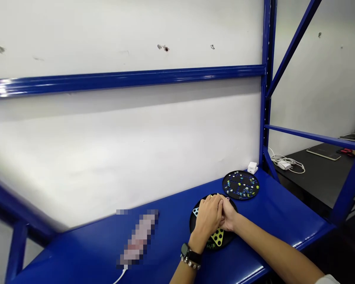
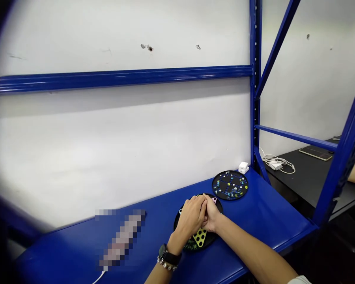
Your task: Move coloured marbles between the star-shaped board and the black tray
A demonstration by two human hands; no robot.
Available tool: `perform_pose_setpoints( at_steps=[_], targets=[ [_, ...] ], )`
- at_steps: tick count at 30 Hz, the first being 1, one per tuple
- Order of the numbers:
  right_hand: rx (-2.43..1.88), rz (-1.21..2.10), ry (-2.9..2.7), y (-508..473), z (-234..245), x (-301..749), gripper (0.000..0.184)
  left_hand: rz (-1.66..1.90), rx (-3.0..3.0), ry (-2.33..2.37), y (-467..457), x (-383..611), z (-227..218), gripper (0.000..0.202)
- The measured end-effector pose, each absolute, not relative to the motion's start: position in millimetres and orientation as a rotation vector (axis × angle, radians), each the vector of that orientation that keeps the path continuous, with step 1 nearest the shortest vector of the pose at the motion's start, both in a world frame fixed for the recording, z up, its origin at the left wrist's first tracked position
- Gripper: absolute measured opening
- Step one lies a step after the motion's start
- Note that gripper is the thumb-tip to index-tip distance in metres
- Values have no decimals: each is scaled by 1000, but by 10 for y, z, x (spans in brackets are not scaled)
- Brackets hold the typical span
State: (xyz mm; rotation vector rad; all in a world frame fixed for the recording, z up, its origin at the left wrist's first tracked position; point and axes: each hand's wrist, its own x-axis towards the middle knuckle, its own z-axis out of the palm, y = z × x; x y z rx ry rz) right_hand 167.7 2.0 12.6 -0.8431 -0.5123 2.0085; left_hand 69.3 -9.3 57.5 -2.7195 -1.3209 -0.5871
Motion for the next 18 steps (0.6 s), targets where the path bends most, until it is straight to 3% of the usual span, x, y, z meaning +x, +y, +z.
perform_pose_setpoints(
  at_steps=[6, 11, 14, 18],
  targets=[
    [-897, 1810, -630, 90, 179, 1784, 41, -942, -2750, -1257, -98, 507, 545, 26],
    [-1279, 1013, -1029, 172, 213, 2139, 46, -1124, -2676, -1362, -19, 329, 545, 27],
    [-1708, 352, -1261, 213, 189, 2478, 48, -1123, -2650, -1435, 11, 288, 542, 27],
    [-2115, 73, -1351, 262, 81, 2801, 44, -1089, -2641, -1515, 35, 256, 524, 31]
  ],
)
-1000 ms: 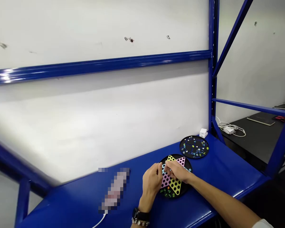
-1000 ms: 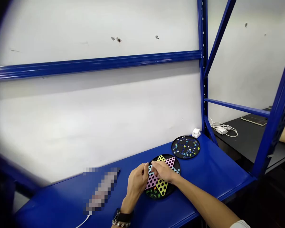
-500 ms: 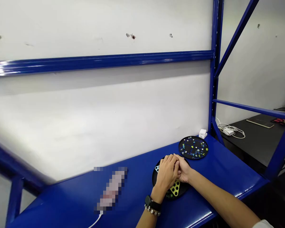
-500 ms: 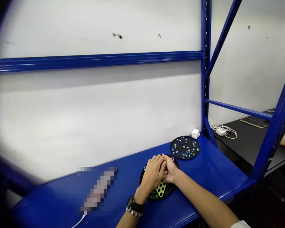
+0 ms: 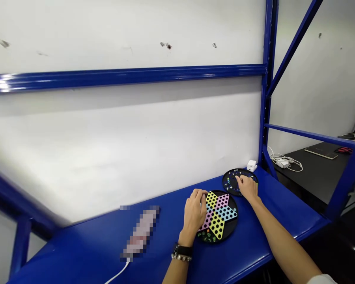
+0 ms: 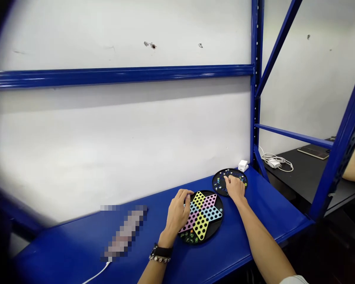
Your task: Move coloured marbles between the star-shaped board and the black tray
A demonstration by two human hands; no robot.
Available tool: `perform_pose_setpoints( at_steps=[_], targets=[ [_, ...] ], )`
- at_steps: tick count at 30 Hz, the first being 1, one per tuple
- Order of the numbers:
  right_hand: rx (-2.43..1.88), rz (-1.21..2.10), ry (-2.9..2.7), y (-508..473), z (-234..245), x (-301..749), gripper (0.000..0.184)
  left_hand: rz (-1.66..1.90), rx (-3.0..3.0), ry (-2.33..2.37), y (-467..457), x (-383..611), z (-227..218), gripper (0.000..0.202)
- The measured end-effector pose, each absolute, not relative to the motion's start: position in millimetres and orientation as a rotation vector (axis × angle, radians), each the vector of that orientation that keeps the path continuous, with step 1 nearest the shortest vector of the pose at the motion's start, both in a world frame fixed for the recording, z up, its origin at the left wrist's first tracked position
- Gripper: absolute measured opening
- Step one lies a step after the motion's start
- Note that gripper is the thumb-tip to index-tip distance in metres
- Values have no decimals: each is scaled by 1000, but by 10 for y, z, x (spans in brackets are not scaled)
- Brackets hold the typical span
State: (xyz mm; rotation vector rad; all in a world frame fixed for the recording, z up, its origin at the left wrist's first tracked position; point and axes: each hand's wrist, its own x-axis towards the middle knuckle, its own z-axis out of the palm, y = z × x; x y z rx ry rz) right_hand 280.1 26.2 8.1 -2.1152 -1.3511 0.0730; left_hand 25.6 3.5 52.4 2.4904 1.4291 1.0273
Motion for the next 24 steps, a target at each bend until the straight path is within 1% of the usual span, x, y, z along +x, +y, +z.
perform_pose_setpoints(
  at_steps=[4, 7, 9, 11, 14, 16, 18, 21, 24],
  targets=[
    [-2214, 92, -1457, 295, -26, 2870, 38, 747, 2481, 1592, 59, 212, 467, 29],
    [-2221, -3, -1513, 286, -41, 2821, 30, 525, 2485, 1660, 55, 198, 435, 28],
    [-2185, -64, -1525, 259, -13, 2756, 27, 477, 2491, 1666, 42, 204, 440, 28],
    [-2088, -41, -1567, 217, 34, 2660, 29, 501, 2494, 1674, 31, 214, 462, 28],
    [-1845, 148, -1762, 132, 108, 2464, 33, 535, 2480, 1694, 33, 213, 496, 25],
    [-1681, 297, -1927, 74, 139, 2327, 36, 490, 2452, 1695, 48, 199, 501, 25],
    [-1579, 407, -2042, 26, 153, 2218, 41, 409, 2436, 1693, 65, 183, 489, 30],
    [-1565, 461, -2084, -14, 155, 2137, 47, 331, 2448, 1710, 76, 176, 459, 35],
    [-1617, 401, -2087, -21, 146, 2126, 49, 310, 2484, 1731, 57, 190, 455, 34]
  ],
)
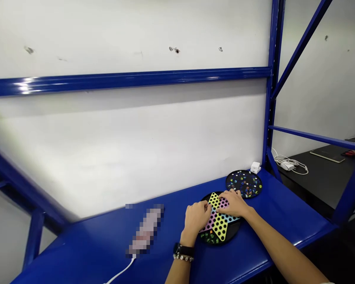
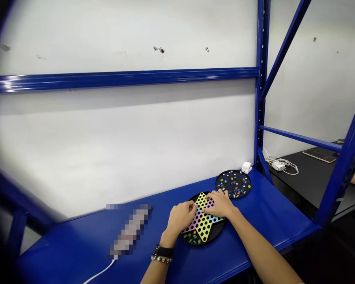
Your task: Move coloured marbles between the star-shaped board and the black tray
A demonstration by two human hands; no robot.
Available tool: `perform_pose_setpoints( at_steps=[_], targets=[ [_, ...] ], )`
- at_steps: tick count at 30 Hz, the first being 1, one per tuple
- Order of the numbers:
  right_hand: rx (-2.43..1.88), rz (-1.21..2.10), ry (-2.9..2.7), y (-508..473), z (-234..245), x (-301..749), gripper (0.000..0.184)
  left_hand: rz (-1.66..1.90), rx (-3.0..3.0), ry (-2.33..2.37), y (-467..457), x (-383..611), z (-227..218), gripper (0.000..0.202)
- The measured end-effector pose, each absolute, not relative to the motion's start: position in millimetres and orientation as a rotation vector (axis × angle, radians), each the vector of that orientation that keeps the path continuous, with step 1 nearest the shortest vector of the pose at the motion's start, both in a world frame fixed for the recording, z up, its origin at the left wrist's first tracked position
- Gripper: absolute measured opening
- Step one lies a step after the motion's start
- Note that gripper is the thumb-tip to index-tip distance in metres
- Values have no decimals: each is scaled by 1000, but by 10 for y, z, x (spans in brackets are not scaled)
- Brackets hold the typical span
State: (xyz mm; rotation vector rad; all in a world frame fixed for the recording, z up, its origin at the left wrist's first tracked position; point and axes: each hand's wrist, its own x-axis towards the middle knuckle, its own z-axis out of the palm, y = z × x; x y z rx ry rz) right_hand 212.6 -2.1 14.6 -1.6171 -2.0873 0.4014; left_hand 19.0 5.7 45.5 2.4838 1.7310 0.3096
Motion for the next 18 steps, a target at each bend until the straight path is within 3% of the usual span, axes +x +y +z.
perform_pose_setpoints(
  at_steps=[10, 18],
  targets=[
    [-1785, 242, -2029, -23, 131, 2104, 49, 282, 2557, 1716, -96, 154, 599, 35],
    [-1850, 248, -1917, 6, 131, 2076, 32, 229, 2490, 1729, 23, 4, 526, 40]
  ],
)
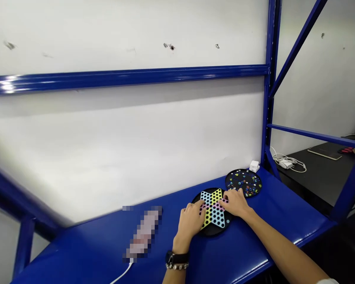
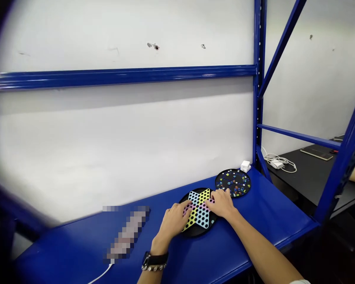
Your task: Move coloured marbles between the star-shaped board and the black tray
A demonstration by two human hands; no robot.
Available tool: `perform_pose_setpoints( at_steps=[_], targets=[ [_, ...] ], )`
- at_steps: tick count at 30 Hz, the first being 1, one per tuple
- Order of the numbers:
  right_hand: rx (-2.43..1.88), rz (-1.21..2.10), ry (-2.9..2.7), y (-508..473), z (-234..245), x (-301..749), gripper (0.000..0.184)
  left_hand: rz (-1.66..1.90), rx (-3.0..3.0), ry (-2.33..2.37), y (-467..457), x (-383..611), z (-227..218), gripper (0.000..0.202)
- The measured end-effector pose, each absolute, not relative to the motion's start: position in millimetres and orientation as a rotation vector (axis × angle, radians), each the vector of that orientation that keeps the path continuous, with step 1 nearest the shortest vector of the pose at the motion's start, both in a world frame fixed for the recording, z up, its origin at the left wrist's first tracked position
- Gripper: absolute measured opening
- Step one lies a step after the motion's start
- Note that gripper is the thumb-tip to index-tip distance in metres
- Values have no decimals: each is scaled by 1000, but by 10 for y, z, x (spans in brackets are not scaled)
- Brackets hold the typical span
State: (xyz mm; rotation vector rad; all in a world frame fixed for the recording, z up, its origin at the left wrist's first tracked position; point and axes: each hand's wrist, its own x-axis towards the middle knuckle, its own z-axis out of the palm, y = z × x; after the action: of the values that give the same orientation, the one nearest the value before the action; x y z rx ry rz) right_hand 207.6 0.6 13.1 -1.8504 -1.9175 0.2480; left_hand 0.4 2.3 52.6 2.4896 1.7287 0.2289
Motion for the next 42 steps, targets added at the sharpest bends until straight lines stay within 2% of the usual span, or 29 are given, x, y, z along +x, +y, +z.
perform_pose_setpoints(
  at_steps=[4, 8, 24, 32, 42],
  targets=[
    [-1873, 303, -1904, -2, 147, 2071, 33, 211, 2416, 1927, 102, -145, 500, 41],
    [-1915, 339, -1853, -18, 153, 2073, 33, 117, 2248, 2050, 135, -263, 524, 33],
    [-1961, 354, -1802, -10, 132, 2069, 30, 193, 2186, 2049, 131, -270, 582, 33],
    [-1977, 398, -1805, -28, 167, 2072, 29, 104, 2208, 2097, 118, -261, 564, 39],
    [-2065, 370, -1804, -14, 170, 2088, 28, 60, 2407, 2069, 58, -15, 362, 34]
  ],
)
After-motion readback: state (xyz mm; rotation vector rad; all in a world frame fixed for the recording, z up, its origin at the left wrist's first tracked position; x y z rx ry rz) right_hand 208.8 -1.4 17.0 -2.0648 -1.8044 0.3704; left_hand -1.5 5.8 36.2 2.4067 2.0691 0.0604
